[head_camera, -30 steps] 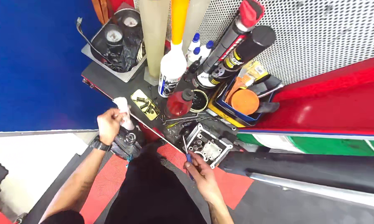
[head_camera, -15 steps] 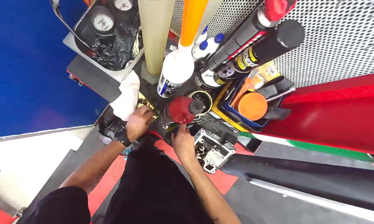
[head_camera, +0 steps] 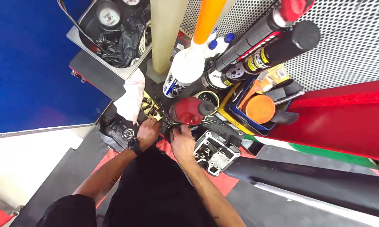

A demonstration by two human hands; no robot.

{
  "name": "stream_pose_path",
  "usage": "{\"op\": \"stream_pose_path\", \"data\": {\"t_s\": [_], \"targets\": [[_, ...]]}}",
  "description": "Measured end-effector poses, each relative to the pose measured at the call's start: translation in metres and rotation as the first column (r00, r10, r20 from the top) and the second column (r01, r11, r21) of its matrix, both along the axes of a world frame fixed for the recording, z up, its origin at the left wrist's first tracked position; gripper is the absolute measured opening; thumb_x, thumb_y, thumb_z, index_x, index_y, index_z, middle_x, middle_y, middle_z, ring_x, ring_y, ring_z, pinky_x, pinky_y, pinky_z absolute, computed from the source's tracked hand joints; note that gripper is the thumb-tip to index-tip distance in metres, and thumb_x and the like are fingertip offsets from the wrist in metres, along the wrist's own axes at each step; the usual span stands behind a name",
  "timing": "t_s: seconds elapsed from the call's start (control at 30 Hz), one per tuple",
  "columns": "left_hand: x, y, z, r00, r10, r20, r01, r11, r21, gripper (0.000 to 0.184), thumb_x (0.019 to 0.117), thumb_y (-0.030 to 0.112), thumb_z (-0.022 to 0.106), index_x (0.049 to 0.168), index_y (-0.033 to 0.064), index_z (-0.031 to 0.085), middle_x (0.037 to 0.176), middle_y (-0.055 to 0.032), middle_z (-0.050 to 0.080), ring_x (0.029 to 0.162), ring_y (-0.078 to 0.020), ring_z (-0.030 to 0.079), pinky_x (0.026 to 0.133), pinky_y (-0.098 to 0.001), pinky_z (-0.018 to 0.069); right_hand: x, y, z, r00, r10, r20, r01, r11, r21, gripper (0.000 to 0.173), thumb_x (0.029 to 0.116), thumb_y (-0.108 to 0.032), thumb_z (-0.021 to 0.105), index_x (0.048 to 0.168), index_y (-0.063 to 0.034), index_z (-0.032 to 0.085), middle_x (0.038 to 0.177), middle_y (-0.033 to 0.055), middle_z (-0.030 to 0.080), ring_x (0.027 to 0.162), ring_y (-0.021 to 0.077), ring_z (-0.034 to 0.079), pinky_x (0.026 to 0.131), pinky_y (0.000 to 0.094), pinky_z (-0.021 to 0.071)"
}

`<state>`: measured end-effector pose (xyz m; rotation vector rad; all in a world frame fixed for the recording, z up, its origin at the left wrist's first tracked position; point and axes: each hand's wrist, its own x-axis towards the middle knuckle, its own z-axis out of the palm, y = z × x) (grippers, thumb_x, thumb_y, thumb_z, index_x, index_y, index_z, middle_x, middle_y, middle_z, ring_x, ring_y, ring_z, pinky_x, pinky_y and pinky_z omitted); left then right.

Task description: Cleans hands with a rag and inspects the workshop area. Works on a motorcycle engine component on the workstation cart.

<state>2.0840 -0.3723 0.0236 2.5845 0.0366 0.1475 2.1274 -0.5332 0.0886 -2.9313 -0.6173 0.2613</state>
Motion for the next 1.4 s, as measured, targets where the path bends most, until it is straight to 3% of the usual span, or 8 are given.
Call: {"op": "stream_pose_path", "data": {"t_s": [0.07, 0.17, 0.37, 0.83, 0.97, 1.13, 1.23, 1.4], "targets": [[-0.006, -0.004, -0.005, 1.0, 0.018, 0.018, -0.018, 1.0, -0.016, 0.023, 0.1006, 0.022, 0.06, 0.099, 0.0042, 0.074, 0.098, -0.0157, 0.071, 0.097, -0.0341, 0.07, 0.085, -0.0448, 0.0587, 0.001, 0.009, -0.004, 1.0, 0.024, 0.012, -0.024, 0.999, 0.029, 0.021, 0.0985, -0.022, 0.061, 0.104, -0.0077, 0.077, 0.104, 0.0145, 0.072, 0.097, 0.0332, 0.071, 0.07, 0.0464, 0.059], [-0.01, -0.009, -0.012, 0.996, 0.068, 0.055, -0.066, 0.997, -0.03, 0.022, 0.0995, 0.022, 0.061, 0.098, 0.0053, 0.075, 0.096, -0.0145, 0.072, 0.095, -0.0325, 0.07, 0.085, -0.0428, 0.0587, 0.009, 0.025, -0.012, 0.999, 0.024, -0.027, -0.024, 0.999, -0.021, 0.027, 0.1017, -0.024, 0.057, 0.106, -0.0023, 0.073, 0.098, 0.016, 0.073, 0.09, 0.0334, 0.073, 0.068, 0.0479, 0.0585], [-0.013, -0.015, -0.018, 0.987, 0.151, 0.052, -0.148, 0.987, -0.056, 0.022, 0.099, 0.024, 0.063, 0.1, 0.007, 0.076, 0.098, -0.0128, 0.073, 0.099, -0.0307, 0.07, 0.088, -0.0413, 0.0585, 0.016, 0.038, -0.016, 0.988, -0.017, -0.154, -0.007, 0.988, -0.154, 0.031, 0.1036, -0.026, 0.051, 0.108, -0.0023, 0.071, 0.102, 0.0174, 0.073, 0.09, 0.0353, 0.073, 0.07, 0.0507, 0.0574], [-0.015, -0.017, -0.012, 0.976, 0.217, 0.009, -0.214, 0.967, -0.137, 0.026, 0.0986, 0.027, 0.06, 0.104, 0.0066, 0.076, 0.101, -0.013, 0.075, 0.099, -0.0298, 0.073, 0.088, -0.0445, 0.0596, 0.014, 0.025, 0.015, 0.945, -0.103, -0.311, 0.065, 0.989, -0.129, 0.033, 0.1019, -0.028, 0.05, 0.108, -0.0031, 0.07, 0.1, 0.0166, 0.073, 0.093, 0.0357, 0.073, 0.077, 0.0538, 0.0564], [-0.013, -0.017, -0.004, 0.984, 0.177, -0.031, -0.18, 0.969, -0.171, 0.028, 0.0993, 0.023, 0.06, 0.11, 0.003, 0.075, 0.105, -0.016, 0.076, 0.102, -0.0333, 0.073, 0.09, -0.0505, 0.059, 0.005, -0.008, 0.037, 0.962, -0.097, -0.255, 0.128, 0.986, 0.106, 0.025, 0.0989, -0.018, 0.055, 0.108, -0.0058, 0.075, 0.099, 0.0133, 0.075, 0.089, 0.03, 0.074, 0.077, 0.0476, 0.0594], [-0.012, -0.019, 0.003, 0.991, 0.125, 0.042, -0.114, 0.972, -0.204, 0.022, 0.0951, 0.019, 0.064, 0.105, 0.0019, 0.075, 0.099, -0.0177, 0.076, 0.095, -0.0337, 0.074, 0.082, -0.0505, 0.0602, -0.018, -0.11, 0.079, 0.964, -0.219, -0.15, 0.265, 0.759, 0.595, 0.017, 0.0932, -0.008, 0.068, 0.106, -0.0016, 0.076, 0.094, 0.0075, 0.074, 0.077, 0.0094, 0.07, 0.07, 0.0264, 0.0617], [-0.014, -0.023, 0.012, 0.994, 0.086, 0.07, -0.067, 0.97, -0.232, 0.021, 0.0943, 0.018, 0.065, 0.103, 0.0012, 0.075, 0.096, -0.0167, 0.076, 0.091, -0.0309, 0.074, 0.081, -0.0473, 0.0606, -0.027, -0.162, 0.084, 0.937, -0.334, -0.103, 0.312, 0.666, 0.677, 0.014, 0.0914, -0.005, 0.07, 0.103, 0.002, 0.074, 0.093, 0.0085, 0.073, 0.076, 0.0088, 0.07, 0.07, 0.0256, 0.0623], [-0.013, -0.03, 0.027, 0.995, 0.006, 0.103, 0.023, 0.959, -0.282, 0.02, 0.0948, 0.017, 0.064, 0.1, 0.0015, 0.076, 0.096, -0.0161, 0.076, 0.09, -0.0284, 0.074, 0.081, -0.0428, 0.0608, -0.03, -0.172, 0.075, 0.936, -0.353, -0.018, 0.288, 0.734, 0.615, 0.013, 0.0923, -0.007, 0.069, 0.099, 0.0011, 0.076, 0.093, 0.0092, 0.074, 0.077, 0.0077, 0.07, 0.071, 0.0224, 0.0613]]}}
